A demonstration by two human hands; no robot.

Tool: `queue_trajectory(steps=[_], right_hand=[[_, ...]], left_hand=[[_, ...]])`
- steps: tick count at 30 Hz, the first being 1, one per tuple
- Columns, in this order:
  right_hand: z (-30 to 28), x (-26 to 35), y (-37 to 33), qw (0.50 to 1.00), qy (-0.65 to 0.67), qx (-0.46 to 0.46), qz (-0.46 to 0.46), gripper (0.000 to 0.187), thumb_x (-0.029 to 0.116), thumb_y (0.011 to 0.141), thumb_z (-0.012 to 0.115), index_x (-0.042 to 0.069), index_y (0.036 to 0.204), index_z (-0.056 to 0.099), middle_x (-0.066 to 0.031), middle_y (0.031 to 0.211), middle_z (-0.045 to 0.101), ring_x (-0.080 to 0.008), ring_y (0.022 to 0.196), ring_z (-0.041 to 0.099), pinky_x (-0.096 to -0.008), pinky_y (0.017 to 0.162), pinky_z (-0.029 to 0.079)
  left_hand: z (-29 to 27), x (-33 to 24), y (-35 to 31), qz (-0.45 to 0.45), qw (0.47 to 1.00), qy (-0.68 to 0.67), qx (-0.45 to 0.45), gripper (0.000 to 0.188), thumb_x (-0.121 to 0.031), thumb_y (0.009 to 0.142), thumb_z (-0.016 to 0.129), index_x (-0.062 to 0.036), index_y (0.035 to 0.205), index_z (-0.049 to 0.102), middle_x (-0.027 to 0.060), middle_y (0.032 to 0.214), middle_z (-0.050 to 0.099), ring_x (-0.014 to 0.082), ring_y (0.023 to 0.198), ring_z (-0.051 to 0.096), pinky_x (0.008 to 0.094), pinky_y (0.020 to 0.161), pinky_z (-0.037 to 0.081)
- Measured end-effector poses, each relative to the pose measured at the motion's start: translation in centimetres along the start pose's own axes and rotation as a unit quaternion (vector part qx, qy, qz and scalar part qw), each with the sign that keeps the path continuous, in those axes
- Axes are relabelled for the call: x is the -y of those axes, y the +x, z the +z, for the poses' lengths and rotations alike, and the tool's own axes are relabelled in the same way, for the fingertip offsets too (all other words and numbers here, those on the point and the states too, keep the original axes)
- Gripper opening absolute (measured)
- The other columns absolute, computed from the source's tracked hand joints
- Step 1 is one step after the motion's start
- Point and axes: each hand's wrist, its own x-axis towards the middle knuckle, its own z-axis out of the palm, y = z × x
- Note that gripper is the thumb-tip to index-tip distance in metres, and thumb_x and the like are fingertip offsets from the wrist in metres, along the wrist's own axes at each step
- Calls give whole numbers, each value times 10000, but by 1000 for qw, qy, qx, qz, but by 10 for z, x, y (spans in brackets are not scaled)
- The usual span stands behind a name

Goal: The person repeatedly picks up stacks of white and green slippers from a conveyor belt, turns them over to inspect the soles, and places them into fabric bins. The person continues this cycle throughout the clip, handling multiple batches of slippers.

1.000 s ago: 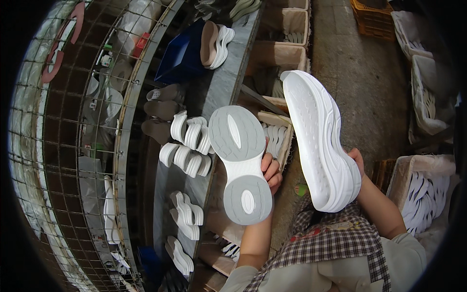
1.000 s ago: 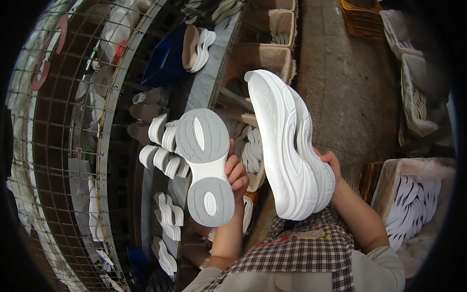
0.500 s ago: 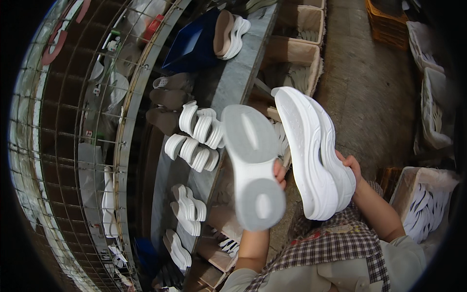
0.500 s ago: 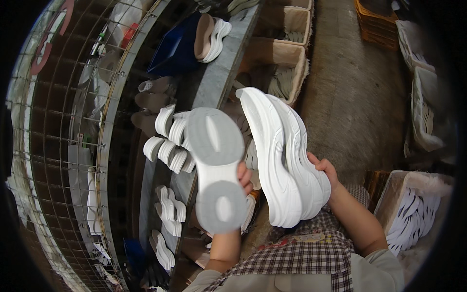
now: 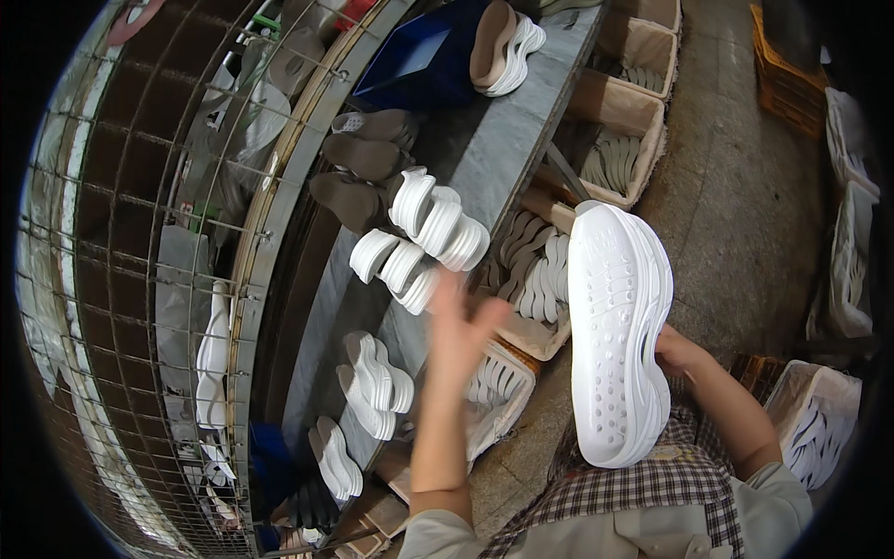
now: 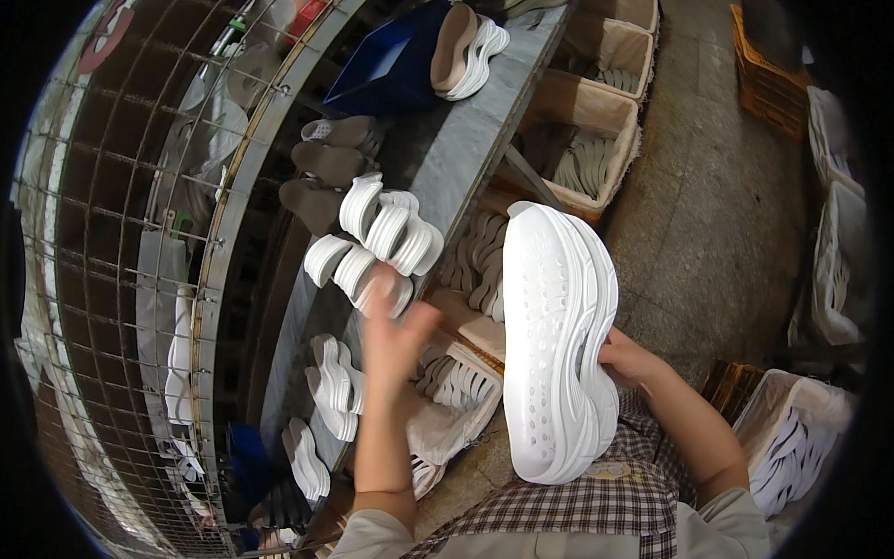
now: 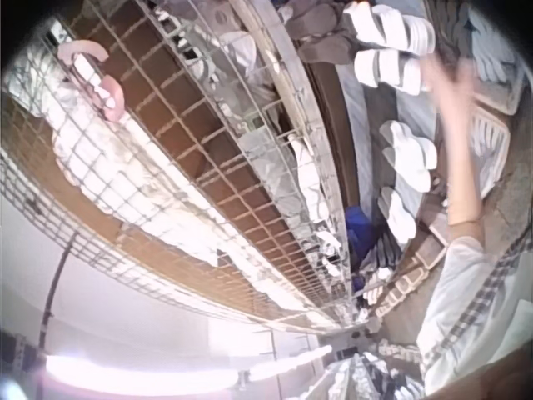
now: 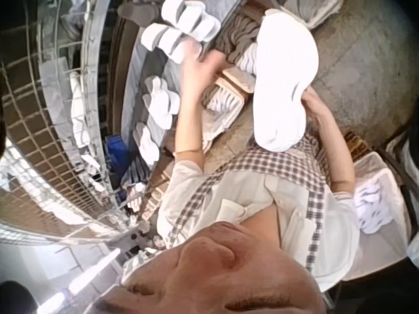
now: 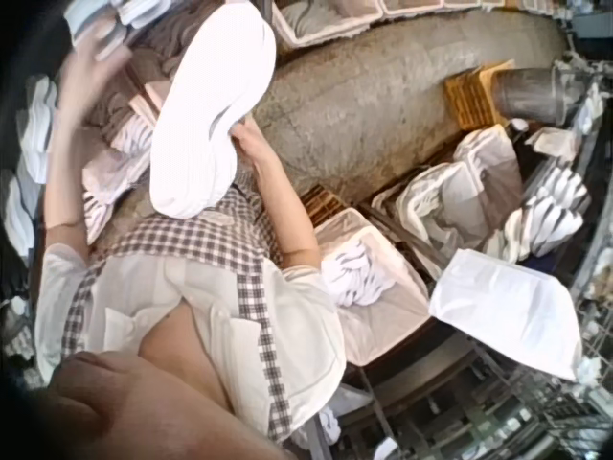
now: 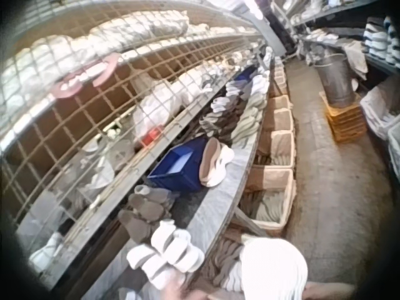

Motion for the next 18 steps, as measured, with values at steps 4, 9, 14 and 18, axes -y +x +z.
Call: queue_trajectory(steps=[4, 9, 14, 18], right_hand=[[5, -9, 9, 1000, 10, 4, 9, 793, 170, 795, 687, 24, 1418, 219, -155, 1316, 461, -239, 1164, 514, -404, 989, 432], [4, -23, 19, 999, 54, -2, 2, 843, 224, 819, 659, 53, 1453, 130, -148, 1387, 378, -231, 1216, 464, -389, 1021, 401], [-7, -31, 31, 998, 44, -6, -33, 871, 225, 798, 636, 96, 1468, 94, -114, 1437, 320, -239, 1300, 361, -398, 1091, 292], [-11, -42, 48, 998, 61, -6, -22, 930, 173, 780, 616, 121, 1472, -2, -111, 1493, 199, -258, 1331, 312, -402, 1099, 270]], left_hand=[[-71, 92, 58, -9, 935, 264, -236, 811, -252, 691, 781, 17, 1340, 377, 251, 1340, 421, 384, 1224, 413, 453, 1039, 287], [-106, 119, 51, -2, 954, 176, -243, 562, -174, 727, 774, 36, 1178, 511, 179, 1094, 589, 276, 1007, 570, 344, 902, 433], [-79, 30, -68, 80, 944, -88, -308, 548, -51, 766, 707, 32, 1223, 416, 175, 1155, 528, 258, 1046, 555, 375, 925, 449], [-11, -11, -110, 188, 969, -136, -84, 491, -114, 749, 732, -25, 1152, 465, 194, 1262, 516, 308, 1125, 547, 486, 1004, 368]])
